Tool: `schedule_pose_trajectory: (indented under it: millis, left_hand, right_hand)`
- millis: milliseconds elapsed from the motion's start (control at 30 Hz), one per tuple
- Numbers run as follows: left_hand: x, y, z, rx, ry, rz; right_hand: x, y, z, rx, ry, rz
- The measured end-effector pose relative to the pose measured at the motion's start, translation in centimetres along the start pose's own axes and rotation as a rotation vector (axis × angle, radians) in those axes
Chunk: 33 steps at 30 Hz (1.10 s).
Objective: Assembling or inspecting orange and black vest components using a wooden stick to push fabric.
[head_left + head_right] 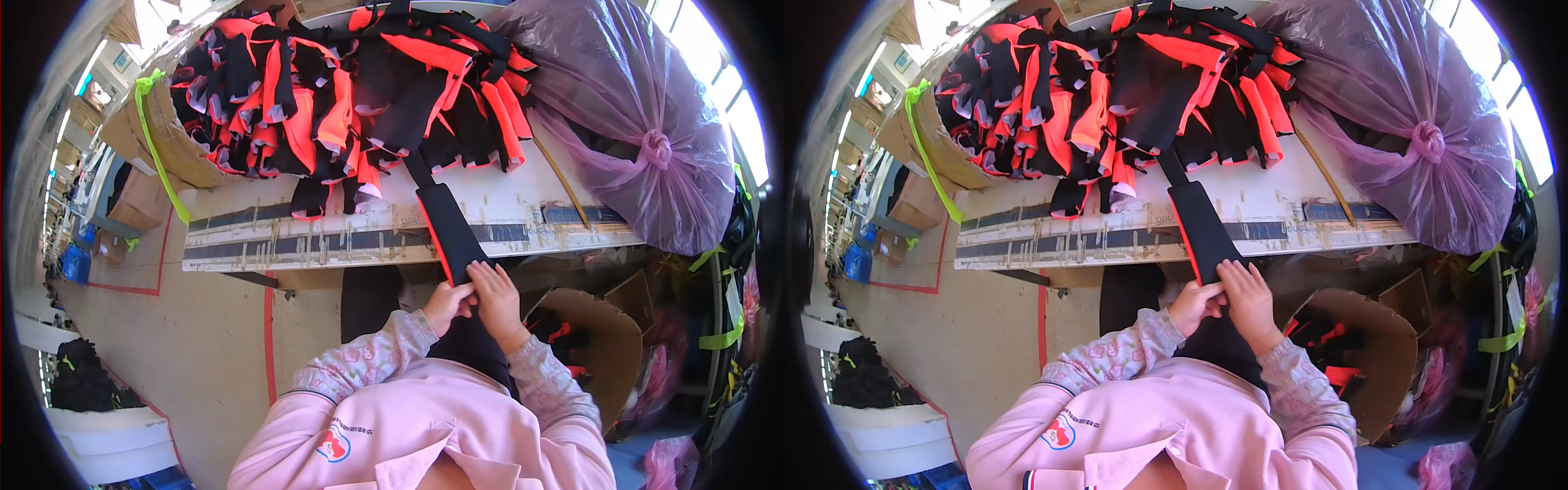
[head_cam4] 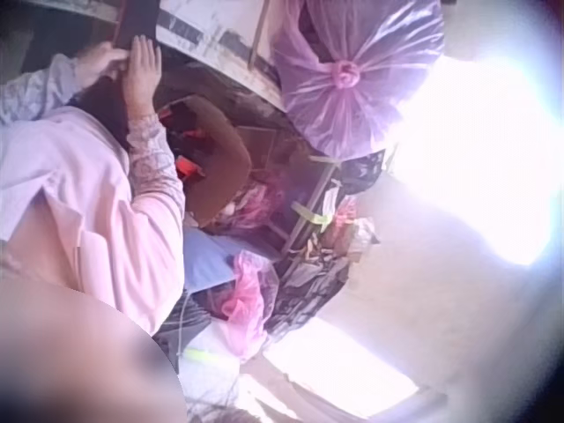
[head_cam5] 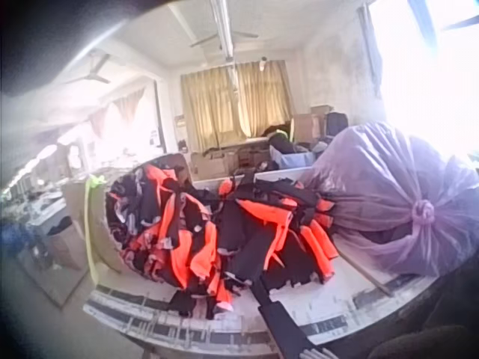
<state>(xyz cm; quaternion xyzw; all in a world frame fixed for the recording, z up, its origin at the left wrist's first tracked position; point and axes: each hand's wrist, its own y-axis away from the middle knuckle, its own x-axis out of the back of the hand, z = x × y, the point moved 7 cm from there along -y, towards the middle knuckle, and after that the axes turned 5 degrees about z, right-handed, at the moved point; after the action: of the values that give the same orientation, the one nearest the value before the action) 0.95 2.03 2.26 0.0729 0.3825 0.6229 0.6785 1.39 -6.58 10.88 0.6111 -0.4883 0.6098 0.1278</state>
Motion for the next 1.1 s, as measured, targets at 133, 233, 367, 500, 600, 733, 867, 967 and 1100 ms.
schedule_pose_trajectory:
  millis: [133, 233, 367, 500, 600, 733, 867, 967, 1100]
  left_hand:
    - [-2.4, 1.4, 1.5, 0.001, 0.075, -0.324]
    - [-0.1, 0.2, 4.4, -0.078, 0.242, -0.286]
    - [-2.4, 0.8, 9.7, -0.248, 0.549, -0.388]
    - [-2.3, 0.6, 9.2, -0.38, 0.283, -0.171]
    - [-2.5, 1.6, 8.4, -0.583, 0.105, -0.052]
    - [-4.7, 2.9, 8.5, -0.627, 0.034, -0.279]
    - [-2.4, 3.6, 8.4, -0.067, -0.7, -0.828]
    - [2.2, -2.5, 13.7, -0.271, -0.534, -0.354]
    - [5.5, -7.6, 21.3, -0.922, -0.904, 0.403]
  right_hand:
    - [-2.2, 4.0, 9.4, -0.855, -1.287, 0.48]
    - [-0.2, 4.6, 7.5, -1.04, -1.697, 0.355]
    - [-2.4, 8.2, 5.4, -1.171, -1.919, 0.272]
    - [-4.8, 11.6, 5.0, -1.229, -2.002, 0.227]
    - [-4.6, 12.0, 4.8, -1.329, -1.948, 0.185]
    - [-0.8, 10.8, 7.7, -1.229, -1.781, 0.422]
    - [13.9, 15.7, 15.6, -1.187, -1.353, 0.624]
    - [26.6, 23.7, 19.3, -1.135, -0.971, 0.56]
    - [36.3, 29.7, 20.3, -1.126, -0.738, 0.465]
